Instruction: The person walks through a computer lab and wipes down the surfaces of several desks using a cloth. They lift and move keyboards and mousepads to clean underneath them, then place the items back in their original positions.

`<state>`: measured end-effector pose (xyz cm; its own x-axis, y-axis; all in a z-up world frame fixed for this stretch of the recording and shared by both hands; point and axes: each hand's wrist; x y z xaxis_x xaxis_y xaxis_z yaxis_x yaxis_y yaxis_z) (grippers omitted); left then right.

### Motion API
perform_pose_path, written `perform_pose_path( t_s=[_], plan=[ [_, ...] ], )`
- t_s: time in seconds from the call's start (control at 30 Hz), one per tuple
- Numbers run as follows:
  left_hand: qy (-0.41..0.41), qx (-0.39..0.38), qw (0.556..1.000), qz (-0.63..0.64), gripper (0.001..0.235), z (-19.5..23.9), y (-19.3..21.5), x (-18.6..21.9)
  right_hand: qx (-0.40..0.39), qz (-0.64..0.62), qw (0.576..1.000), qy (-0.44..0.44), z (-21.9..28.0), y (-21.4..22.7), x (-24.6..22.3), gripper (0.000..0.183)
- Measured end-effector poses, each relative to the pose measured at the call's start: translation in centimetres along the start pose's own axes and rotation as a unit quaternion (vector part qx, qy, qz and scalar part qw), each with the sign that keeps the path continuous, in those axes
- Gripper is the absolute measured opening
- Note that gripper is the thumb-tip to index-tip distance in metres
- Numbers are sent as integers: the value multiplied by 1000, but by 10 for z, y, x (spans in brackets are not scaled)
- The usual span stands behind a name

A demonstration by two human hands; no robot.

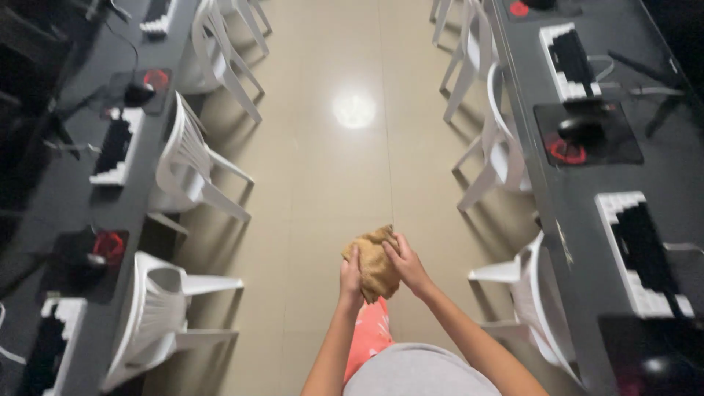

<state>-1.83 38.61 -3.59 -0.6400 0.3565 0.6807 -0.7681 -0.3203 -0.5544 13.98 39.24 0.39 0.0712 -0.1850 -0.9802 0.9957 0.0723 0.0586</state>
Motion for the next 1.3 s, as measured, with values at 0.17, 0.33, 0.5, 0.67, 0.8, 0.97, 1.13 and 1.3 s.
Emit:
perform_pose_path(
  t_s=[0.17, 0.33, 0.5, 0.67, 0.8, 0.97, 1.13, 1.3],
  plan=[
    [6, -50, 993, -105, 49, -97, -51, 68, 30, -57, 997, -32, -106, -19, -47, 47],
    [15, -74, 986, -149, 46, -186, -110, 113, 94, -72, 993, -28, -211, -10, -68, 45],
    [13, -103, 981, -161, 50, -285, -156, 127, 112, -227, 967, -15, -320, 15, -56, 47],
    [21, -128, 981, -144, 52, -390, -218, 143, 131, -312, 938, -75, -433, 61, -66, 59],
    [71, -121, 983, -118, 57, -477, -252, 146, 119, -352, 921, -114, -517, 92, -67, 61],
    [82, -90, 988, -94, 58, -579, -291, 163, 105, -321, 932, -130, -619, 143, -109, 59],
    [52, -96, 989, -104, 57, -671, -315, 187, 79, -282, 948, -125, -717, 182, -135, 58],
    [68, -89, 986, -124, 49, -766, -352, 219, 70, -178, 979, -75, -828, 222, -141, 49]
  ],
)
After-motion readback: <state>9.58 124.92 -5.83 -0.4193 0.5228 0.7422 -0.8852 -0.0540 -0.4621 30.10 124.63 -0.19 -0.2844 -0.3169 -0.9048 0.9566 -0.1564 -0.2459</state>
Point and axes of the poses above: each hand's wrist, its own z-axis away from the middle knuckle, its own y-axis out of the back of the hand, x = y × z
